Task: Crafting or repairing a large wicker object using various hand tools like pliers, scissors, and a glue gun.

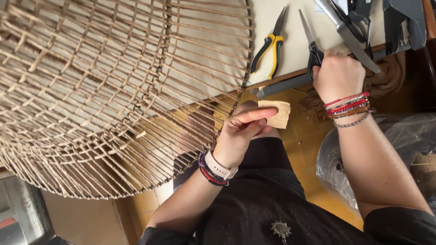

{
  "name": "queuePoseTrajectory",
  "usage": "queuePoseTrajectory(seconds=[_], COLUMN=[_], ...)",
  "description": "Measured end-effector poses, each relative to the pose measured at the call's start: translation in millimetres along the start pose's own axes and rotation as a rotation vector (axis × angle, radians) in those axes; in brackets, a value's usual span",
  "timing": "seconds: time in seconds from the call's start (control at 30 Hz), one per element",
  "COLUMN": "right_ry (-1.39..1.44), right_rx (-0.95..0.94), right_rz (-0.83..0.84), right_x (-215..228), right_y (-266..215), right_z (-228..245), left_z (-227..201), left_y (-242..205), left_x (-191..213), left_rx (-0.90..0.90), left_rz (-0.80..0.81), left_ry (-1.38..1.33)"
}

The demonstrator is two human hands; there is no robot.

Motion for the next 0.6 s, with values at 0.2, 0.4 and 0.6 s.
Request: queuePoseTrajectory(seconds=[0.2, 0.4, 0.6], right_ry=[0.436, 1.406, 2.116], right_rx=[0.025, -0.213, -0.32], right_rz=[-0.047, 0.259, 0.056], right_x=[23.0, 72.8, 49.2], right_y=[-44.7, -137.8, -194.1], right_z=[-12.3, 35.0, 48.8], left_z=[-34.4, -13.1, -16.7], left_y=[-19.5, -31.8, -36.2], left_x=[-2.4, -27.3, -49.4], left_rx=[-0.233, -0.204, -0.277], left_rz=[-0.061, 0.097, -0.112], left_ry=[0.186, 0.025, 0.164])
Point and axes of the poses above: each hand's wrist, its own y-axis towards the middle knuckle, its own x-axis out of the back of the hand, z = x × y, the point moved 8 cm from there along y, towards the middle knuckle, and after that the axes turned 15 degrees about y, right-handed, at the moved point
